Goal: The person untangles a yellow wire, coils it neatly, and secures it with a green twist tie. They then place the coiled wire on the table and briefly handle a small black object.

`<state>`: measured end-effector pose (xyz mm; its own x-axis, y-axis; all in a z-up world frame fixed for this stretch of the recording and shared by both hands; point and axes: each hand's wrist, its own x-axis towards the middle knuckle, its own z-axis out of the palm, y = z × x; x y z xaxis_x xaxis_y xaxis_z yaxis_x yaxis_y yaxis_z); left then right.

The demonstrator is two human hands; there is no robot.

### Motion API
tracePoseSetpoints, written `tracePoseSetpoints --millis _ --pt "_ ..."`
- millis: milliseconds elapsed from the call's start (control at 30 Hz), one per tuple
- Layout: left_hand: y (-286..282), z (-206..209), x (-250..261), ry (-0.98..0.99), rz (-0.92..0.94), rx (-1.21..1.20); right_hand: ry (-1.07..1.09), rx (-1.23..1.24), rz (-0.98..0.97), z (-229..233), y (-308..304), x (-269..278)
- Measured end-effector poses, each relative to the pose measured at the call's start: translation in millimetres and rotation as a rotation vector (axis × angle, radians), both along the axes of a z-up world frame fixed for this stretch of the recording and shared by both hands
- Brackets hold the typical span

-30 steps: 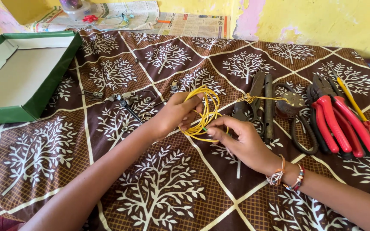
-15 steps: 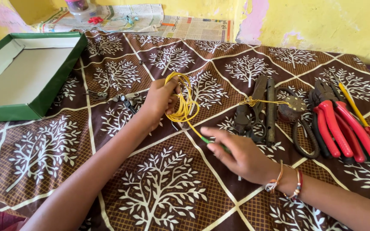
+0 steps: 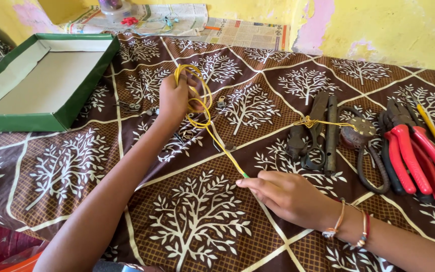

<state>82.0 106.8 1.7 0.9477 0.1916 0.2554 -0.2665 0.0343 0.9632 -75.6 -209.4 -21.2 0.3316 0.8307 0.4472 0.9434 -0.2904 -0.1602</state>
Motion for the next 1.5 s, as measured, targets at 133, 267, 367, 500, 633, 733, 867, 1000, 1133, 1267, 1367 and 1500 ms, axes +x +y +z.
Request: tracePoseSetpoints --millis 133,267,367,500,633,733,867,1000,1133,1267,1367,1500 --pt "6 3 2 0.113 -0.001 -0.172 0.013 0.017 -0.007 1 -5 -8" --pt "-1 -3 8 0.070 0.027 -0.296 0.087 -0.031 -0.053 7 -16 -15" --pt "1 -13 19 0.022 0.075 -0.312 0.003 0.010 -0.038 7 -19 -19" --pt "3 -33 39 0.065 0.248 -0.339 0.022 -0.024 -0.018 9 -21 -24" --pt "6 -37 48 0.186 0.359 -0.206 0.011 -0.024 0.022 12 -19 -34" --pt "2 -35 46 0.216 0.425 -0.153 -0.014 -0.052 0.054 16 -19 -39" --pt "-5 -35 41 0.131 0.495 0.167 -0.192 -0.034 0.116 20 -15 -48" --pt "-11 -41 35 -0.139 0.511 0.383 -0.319 0.006 0.274 28 -17 -54" --pt "-10 -39 31 -0.245 0.654 0.662 -0.330 -0.027 0.318 22 -14 -59" --pt "10 -10 21 -0.068 0.570 0.530 -0.261 -0.017 0.302 10 -15 -74" --pt "9 -12 15 -0.179 0.549 0.606 -0.202 -0.062 0.363 5 -19 -75" --pt "14 -29 27 -0.388 0.580 0.822 0.071 0.030 0.264 -1 -20 -82"
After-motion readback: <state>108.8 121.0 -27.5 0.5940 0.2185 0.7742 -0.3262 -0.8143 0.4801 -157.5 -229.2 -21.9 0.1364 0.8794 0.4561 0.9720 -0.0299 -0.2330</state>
